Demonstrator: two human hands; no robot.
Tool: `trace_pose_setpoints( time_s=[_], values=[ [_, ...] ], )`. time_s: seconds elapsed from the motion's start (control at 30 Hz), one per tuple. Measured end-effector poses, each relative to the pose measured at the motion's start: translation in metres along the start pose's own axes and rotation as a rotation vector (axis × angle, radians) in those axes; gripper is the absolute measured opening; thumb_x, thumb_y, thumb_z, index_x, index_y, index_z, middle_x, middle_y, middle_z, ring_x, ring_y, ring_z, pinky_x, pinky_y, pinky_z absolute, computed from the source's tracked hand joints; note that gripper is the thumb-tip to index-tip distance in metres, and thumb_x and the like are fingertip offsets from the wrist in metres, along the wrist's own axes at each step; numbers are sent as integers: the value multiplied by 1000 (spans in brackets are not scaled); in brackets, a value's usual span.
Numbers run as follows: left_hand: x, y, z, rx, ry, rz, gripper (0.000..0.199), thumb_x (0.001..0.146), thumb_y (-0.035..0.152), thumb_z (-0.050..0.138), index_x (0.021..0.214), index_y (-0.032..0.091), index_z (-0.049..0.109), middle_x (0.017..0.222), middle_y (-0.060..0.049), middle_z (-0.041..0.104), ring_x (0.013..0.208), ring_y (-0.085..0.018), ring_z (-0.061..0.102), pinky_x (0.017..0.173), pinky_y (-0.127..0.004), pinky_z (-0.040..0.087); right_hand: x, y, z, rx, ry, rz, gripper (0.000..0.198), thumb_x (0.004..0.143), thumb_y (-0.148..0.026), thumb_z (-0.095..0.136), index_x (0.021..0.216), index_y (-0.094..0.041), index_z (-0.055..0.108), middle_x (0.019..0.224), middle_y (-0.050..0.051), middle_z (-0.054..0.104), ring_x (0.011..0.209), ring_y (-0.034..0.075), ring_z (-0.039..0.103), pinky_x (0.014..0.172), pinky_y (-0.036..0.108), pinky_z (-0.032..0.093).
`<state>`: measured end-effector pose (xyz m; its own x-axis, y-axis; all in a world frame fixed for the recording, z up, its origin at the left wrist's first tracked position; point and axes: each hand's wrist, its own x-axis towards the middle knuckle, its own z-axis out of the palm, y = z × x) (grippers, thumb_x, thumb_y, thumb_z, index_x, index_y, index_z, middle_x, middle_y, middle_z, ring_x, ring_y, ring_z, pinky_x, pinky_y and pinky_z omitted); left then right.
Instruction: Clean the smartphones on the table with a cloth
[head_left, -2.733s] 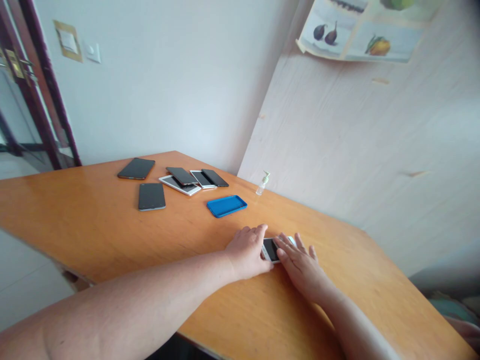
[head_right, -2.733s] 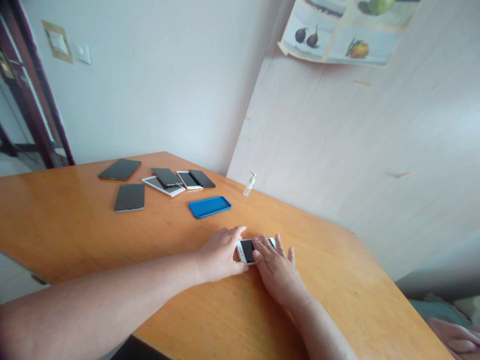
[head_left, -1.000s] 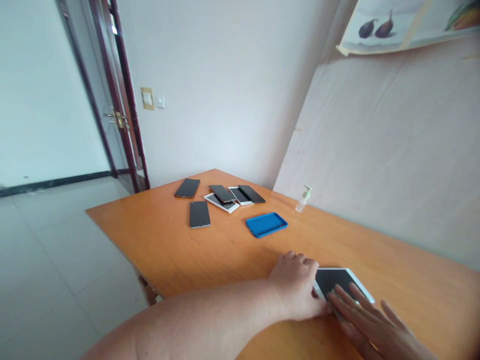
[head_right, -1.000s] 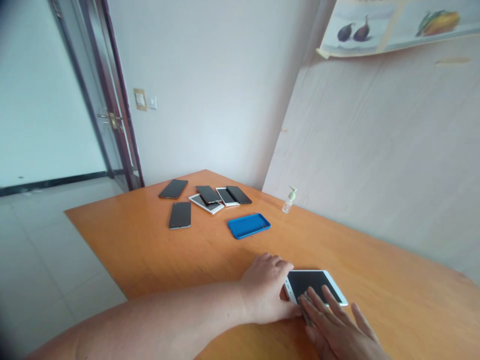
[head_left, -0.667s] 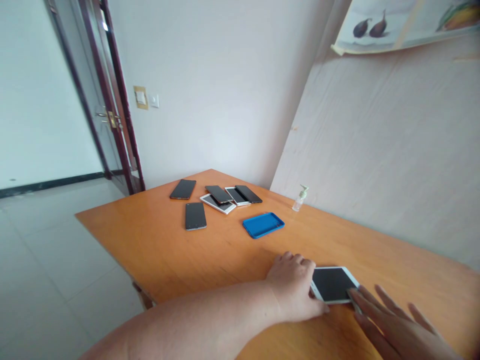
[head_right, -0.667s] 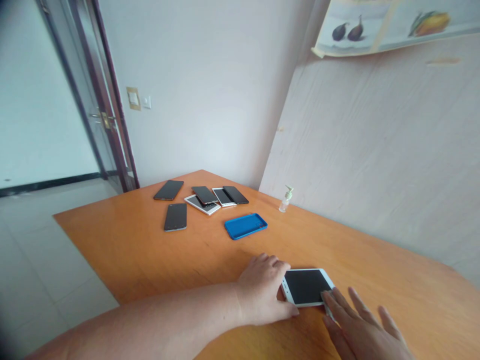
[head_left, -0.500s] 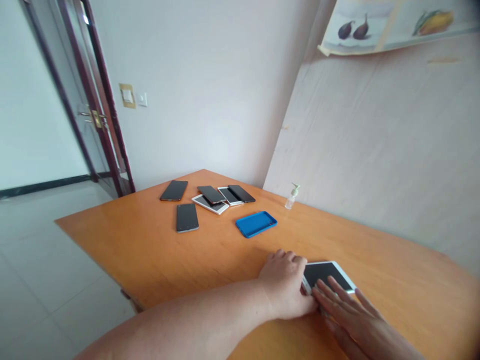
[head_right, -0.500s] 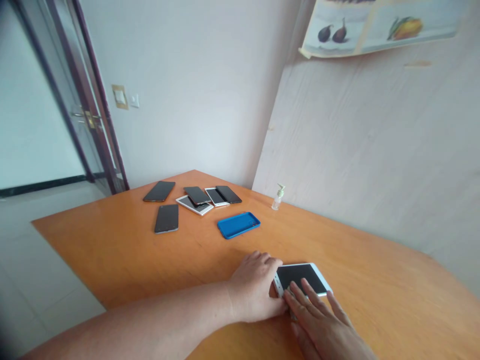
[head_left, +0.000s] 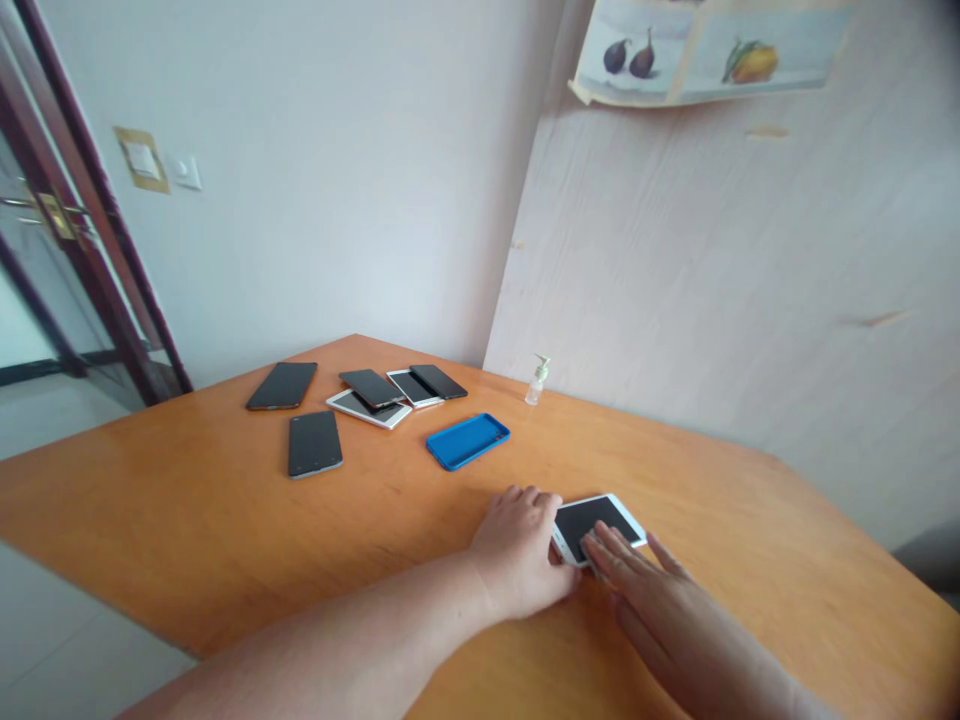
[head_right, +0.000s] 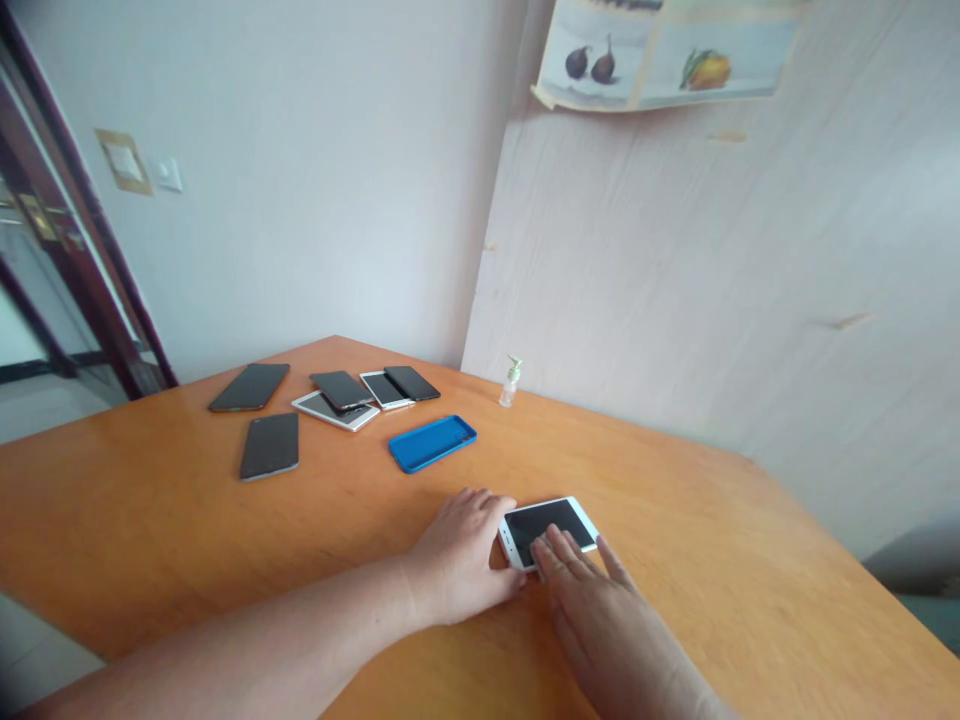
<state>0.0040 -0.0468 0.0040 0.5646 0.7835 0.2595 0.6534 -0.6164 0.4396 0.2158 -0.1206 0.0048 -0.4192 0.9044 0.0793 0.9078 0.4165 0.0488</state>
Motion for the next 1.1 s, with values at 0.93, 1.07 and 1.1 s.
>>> trace_pose_setpoints(
  time_s=[0.93,1.07,1.1],
  values=[
    [-2,-11,10,-94,15,-22,48,68,50,68,105,22,57,104,-7,63,98,-28,54,86,-41,44,20,33,44,46,206,115,42,94,-36,47,125,-18,68,132,13,60,119,32,60,97,46,54],
    [0,-15,14,-92,-15,-31,51,69,50,67,110,22,56,108,-8,62,101,-29,54,90,-42,44,21,28,52,92,202,80,44,95,-42,49,129,-21,66,137,11,57,123,32,57,100,42,53],
    [1,-16,15,-93,-25,-38,52,69,48,67,112,22,56,109,-8,62,102,-29,53,91,-43,44,23,20,50,129,183,23,44,95,-44,50,132,-25,63,140,7,55,125,29,55,103,38,51]
  ],
)
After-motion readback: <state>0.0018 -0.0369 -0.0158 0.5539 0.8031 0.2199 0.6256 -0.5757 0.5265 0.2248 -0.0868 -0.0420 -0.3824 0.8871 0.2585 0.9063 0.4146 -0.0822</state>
